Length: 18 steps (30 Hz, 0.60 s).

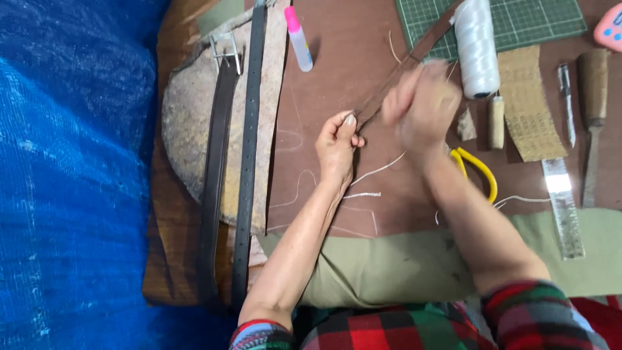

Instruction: Hand-sewing a leather strap using a needle and thread, including edge burnishing with a wooden block.

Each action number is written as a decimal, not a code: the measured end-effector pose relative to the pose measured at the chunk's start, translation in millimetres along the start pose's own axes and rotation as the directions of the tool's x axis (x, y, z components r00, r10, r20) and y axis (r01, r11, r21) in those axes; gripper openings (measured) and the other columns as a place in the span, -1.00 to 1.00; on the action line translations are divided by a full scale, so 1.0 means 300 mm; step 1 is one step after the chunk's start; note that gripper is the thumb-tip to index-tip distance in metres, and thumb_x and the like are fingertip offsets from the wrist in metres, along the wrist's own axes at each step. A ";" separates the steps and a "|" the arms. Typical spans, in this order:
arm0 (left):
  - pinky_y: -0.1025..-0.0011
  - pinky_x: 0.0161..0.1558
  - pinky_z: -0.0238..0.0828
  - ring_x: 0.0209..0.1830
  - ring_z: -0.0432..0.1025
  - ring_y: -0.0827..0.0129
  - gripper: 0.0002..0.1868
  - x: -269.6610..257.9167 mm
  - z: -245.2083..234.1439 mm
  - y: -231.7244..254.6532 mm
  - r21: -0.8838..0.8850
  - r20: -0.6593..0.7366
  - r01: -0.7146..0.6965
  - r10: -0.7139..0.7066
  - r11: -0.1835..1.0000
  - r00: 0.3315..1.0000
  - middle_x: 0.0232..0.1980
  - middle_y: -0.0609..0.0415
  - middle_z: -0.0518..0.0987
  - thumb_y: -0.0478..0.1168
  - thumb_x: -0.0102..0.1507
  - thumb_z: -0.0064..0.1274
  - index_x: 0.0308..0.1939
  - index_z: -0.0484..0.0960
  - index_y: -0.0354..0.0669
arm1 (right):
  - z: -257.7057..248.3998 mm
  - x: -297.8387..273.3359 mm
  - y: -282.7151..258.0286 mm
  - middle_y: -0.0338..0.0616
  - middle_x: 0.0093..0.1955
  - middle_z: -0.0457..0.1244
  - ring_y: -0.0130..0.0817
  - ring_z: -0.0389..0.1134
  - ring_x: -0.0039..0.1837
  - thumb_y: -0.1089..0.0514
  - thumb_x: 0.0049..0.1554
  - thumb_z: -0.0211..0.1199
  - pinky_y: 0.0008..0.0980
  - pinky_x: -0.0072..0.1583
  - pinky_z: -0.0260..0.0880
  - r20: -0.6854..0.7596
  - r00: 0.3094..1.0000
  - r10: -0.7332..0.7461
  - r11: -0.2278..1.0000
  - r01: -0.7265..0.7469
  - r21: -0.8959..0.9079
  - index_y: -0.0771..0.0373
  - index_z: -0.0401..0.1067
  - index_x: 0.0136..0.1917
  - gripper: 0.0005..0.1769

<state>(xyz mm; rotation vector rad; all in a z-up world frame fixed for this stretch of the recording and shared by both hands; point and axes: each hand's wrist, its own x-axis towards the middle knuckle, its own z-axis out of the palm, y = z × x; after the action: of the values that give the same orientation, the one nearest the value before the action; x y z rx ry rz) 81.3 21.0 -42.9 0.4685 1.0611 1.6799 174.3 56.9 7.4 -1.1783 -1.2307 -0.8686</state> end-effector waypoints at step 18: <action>0.53 -0.46 0.47 -0.57 0.47 0.42 -0.79 0.014 0.040 0.068 0.017 0.015 -0.007 0.007 1.000 1.000 -0.58 0.07 0.45 -0.30 0.34 0.13 0.05 0.68 -0.22 | -0.075 0.127 -0.168 -0.12 -0.47 0.16 -0.27 0.18 -0.37 0.34 0.28 -0.09 -0.44 -0.18 0.27 0.303 0.943 0.141 0.823 -0.281 0.493 0.25 0.31 -0.49 -0.50</action>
<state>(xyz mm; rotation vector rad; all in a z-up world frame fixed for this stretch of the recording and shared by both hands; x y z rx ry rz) 77.1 28.4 -20.5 0.4958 1.0643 1.6723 137.9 27.8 55.7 -0.9585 -1.3975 -0.1760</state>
